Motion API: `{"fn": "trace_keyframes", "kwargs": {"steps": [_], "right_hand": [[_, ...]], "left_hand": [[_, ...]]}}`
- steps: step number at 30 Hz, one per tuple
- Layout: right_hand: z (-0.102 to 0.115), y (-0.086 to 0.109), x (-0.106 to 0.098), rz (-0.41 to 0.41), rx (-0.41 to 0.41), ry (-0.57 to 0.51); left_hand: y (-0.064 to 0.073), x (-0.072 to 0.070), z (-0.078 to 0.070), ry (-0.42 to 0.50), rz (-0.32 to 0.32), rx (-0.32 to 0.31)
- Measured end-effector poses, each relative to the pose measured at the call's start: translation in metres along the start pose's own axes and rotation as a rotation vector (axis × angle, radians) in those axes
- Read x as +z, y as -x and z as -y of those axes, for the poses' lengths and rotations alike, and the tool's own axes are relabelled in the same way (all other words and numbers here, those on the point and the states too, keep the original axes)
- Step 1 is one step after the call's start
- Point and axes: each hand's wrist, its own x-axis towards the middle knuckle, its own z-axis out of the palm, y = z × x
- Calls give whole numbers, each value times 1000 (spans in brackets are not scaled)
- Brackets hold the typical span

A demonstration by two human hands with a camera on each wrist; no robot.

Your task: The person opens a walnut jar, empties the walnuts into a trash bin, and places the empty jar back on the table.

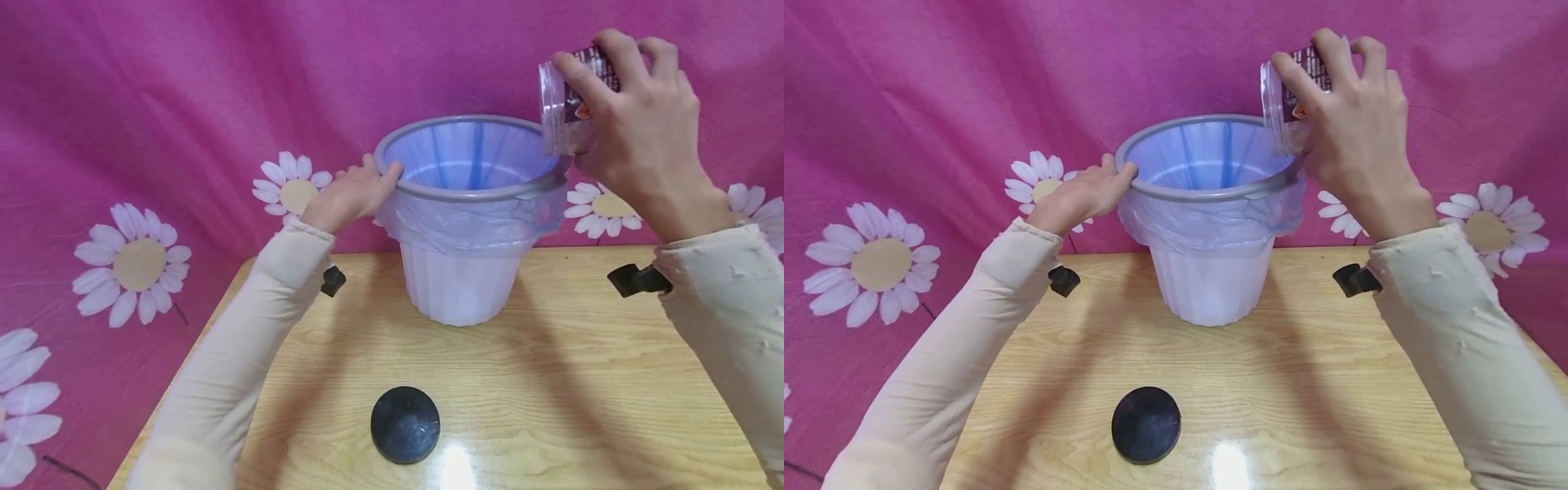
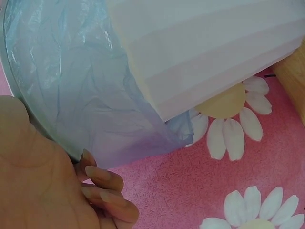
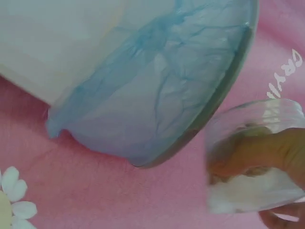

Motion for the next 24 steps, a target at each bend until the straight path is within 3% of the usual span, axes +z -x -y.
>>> {"fn": "trace_keyframes", "kwargs": {"steps": [2,10,19,24], "right_hand": [[-1,1,0,2,21,-5],[0,2,5,27,-37,-6],[0,7,5,61,-13,-25],[1,6,4,36,-11,-2]], "left_hand": [[0,0,-1,6,9,0],[0,0,-1,22,29,-18],[-1,2,-3,30,39,-30],[-1,1,-4,31,31,-38]]}}
